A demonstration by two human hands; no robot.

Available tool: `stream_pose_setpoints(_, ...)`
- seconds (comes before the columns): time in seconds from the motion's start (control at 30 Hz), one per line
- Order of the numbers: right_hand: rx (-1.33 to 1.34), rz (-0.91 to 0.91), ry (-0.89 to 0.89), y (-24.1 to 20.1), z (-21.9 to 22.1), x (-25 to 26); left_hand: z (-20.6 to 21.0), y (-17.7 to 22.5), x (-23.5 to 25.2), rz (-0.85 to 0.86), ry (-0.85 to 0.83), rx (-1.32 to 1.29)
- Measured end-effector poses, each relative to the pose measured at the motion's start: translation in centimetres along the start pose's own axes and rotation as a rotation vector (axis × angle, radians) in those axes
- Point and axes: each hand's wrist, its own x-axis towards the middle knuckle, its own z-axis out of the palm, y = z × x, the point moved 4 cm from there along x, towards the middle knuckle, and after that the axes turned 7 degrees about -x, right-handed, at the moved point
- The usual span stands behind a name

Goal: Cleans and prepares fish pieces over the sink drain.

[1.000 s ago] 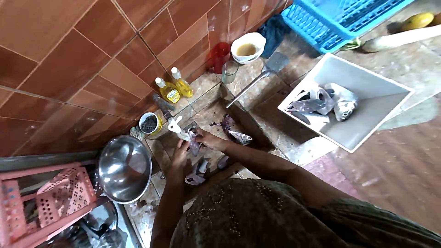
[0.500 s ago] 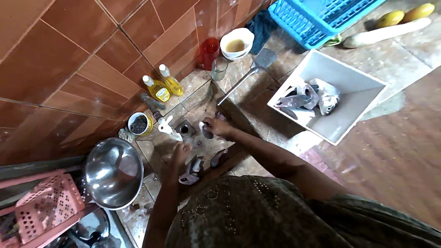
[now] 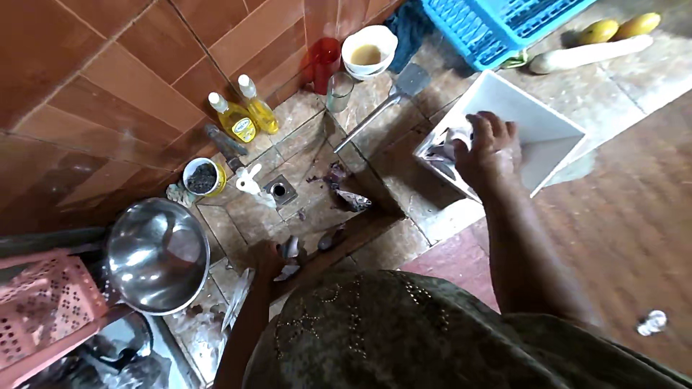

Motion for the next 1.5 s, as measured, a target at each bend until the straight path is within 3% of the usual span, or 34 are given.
stream_pose_setpoints(0.1,0.147,-0.186,-0.103,-4.9,3.6,-2.1,-0.8,-0.4,-0.3,-0.051,-0.079,-0.069)
stream_pose_setpoints(0.23,0.215,-0.554,-0.605,-11.5,16.7,-7.5,-0.7,-1.9,-1.1,-0.045,-0.079,-0.244)
stream_pose_setpoints(0.33,0.218,-0.68,-0.911,-16.0,25.2,-11.1,-0.7,-2.2,-1.8,-0.045,-0.052,-0.292)
stream_pose_setpoints(0.43,0.143,-0.91,-0.923,-20.7,29.9,-14.2,-0.9,-2.3,-2.6,-0.031,-0.031,-0.299)
stream_pose_setpoints(0.57,0.1,-1.222,-0.924,-25.7,31.8,-17.3,-0.7,-2.1,-3.2,-0.034,-0.071,-0.42)
stream_pose_setpoints(0.63,0.103,-1.22,-0.977,-26.5,31.9,-17.4,-1.3,-1.2,-3.5,-0.075,-0.088,-0.519)
stream_pose_setpoints(0.73,0.214,-1.058,-0.956,-26.0,30.9,-15.3,-2.1,-0.9,-3.5,-0.132,-0.067,-0.685)
stream_pose_setpoints(0.83,0.365,-0.896,-0.858,-23.4,28.4,-11.8,-5.2,1.5,-5.0,-0.093,-0.004,-0.714)
stream_pose_setpoints(0.9,0.334,-0.822,-0.913,-20.8,27.8,-9.6,-6.6,3.0,-5.4,-0.098,0.016,-0.782)
stream_pose_setpoints(1.0,0.25,-0.911,-0.973,-16.7,29.5,-9.5,-6.5,3.4,-3.6,-0.047,0.003,-0.834)
stream_pose_setpoints(1.1,-0.042,-0.935,-1.042,-14.9,29.6,-11.6,-7.8,5.6,-3.2,-0.021,-0.094,-0.605)
stream_pose_setpoints(1.17,-0.1,-0.845,-1.111,-15.0,28.6,-12.3,-7.4,6.5,-2.3,0.051,-0.231,-0.421)
stream_pose_setpoints(1.23,-0.095,-0.776,-1.174,-15.4,28.1,-12.3,-5.2,5.3,-0.6,0.068,-0.266,-0.031)
stream_pose_setpoints(1.3,-0.13,-0.79,-1.217,-15.2,28.9,-12.3,-2.2,2.9,1.2,0.08,-0.264,0.184)
stream_pose_setpoints(1.4,-0.15,-0.817,-1.283,-15.6,28.5,-11.6,-1.0,0.7,1.7,0.095,-0.185,0.274)
stream_pose_setpoints(1.5,-0.085,-0.801,-1.327,-16.8,27.7,-9.4,-4.0,3.5,-0.6,0.212,-0.232,0.188)
